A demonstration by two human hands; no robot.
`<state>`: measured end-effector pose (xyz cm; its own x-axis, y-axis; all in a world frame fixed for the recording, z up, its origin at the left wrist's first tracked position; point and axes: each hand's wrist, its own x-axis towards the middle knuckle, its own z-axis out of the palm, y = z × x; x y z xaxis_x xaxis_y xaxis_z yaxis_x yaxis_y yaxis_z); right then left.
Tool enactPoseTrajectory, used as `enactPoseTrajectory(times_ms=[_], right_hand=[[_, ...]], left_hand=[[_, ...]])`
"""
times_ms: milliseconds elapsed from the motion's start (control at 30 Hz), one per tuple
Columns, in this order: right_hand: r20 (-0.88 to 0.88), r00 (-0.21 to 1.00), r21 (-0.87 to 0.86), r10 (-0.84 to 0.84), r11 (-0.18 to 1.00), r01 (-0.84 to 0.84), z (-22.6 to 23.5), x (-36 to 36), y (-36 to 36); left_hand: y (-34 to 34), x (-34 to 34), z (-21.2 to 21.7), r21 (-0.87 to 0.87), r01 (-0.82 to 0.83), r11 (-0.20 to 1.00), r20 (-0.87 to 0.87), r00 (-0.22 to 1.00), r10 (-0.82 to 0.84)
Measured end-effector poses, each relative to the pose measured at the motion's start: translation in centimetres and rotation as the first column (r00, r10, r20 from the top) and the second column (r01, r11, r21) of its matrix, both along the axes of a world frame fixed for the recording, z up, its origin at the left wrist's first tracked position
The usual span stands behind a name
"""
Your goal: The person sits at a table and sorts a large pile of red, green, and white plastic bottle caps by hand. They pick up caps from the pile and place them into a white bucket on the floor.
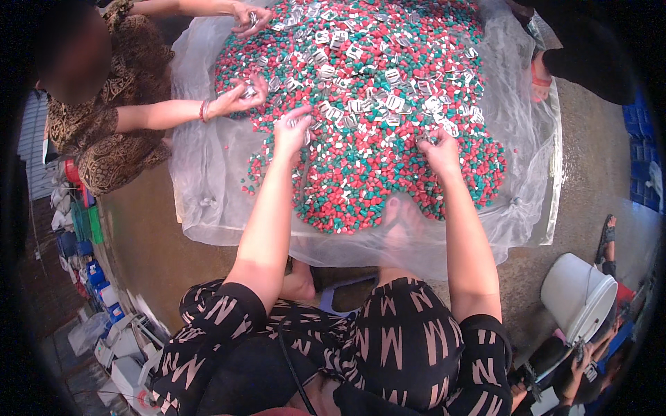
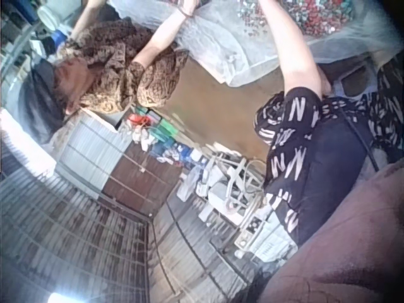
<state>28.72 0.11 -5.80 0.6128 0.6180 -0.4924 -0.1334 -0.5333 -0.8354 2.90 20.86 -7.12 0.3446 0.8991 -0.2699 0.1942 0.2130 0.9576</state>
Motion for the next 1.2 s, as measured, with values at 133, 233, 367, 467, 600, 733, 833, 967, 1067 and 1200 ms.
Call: enactPoseTrajectory(times_ms=[133,233,367,467,600,733,833,967,1067,1200], right_hand=[[-0.260,0.963,0.104,-0.070,0.990,0.100,2.7,-0.5,-1.0],[-0.463,0.886,0.225,-0.043,0.960,0.164,2.7,0.0,-1.8],[-0.640,0.767,0.302,-0.044,0.904,0.303,3.9,0.5,-2.8],[-0.636,0.770,0.368,-0.052,0.856,0.363,5.1,0.6,-4.0],[-0.640,0.765,0.307,-0.073,0.888,0.342,4.5,1.3,-5.4],[-0.394,0.918,0.118,-0.049,0.988,0.103,3.5,0.1,-4.2],[0.325,0.933,0.326,0.156,0.908,-0.265,0.4,-1.5,-3.3],[0.316,0.795,-0.362,0.519,0.840,-0.404,4.2,-3.5,-2.4],[0.487,0.736,-0.299,0.470,0.881,-0.366,2.5,-3.5,-3.8],[0.478,0.783,-0.043,0.399,0.900,-0.433,0.6,-3.1,-4.1]], left_hand=[[-0.6,5.4,0.2,0.310,0.176,0.934,-0.549,0.835,0.025],[-4.4,7.5,2.8,0.260,0.485,0.835,-0.571,0.774,-0.273],[-7.5,6.8,5.5,0.094,0.645,0.759,-0.325,0.740,-0.589],[-7.0,4.5,4.7,0.113,0.506,0.855,-0.217,0.853,-0.475],[-8.7,3.9,5.6,0.003,0.536,0.844,-0.378,0.782,-0.495],[-12.1,5.0,4.9,0.242,0.685,0.687,-0.647,0.642,-0.412],[-12.9,5.6,4.1,0.184,0.665,0.723,-0.601,0.659,-0.453],[-9.6,3.5,2.2,-0.121,0.521,0.845,-0.163,0.829,-0.535],[-7.5,3.5,3.6,-0.127,0.547,0.828,-0.409,0.731,-0.546],[-8.9,4.8,2.4,0.274,0.534,0.800,-0.475,0.798,-0.370]])
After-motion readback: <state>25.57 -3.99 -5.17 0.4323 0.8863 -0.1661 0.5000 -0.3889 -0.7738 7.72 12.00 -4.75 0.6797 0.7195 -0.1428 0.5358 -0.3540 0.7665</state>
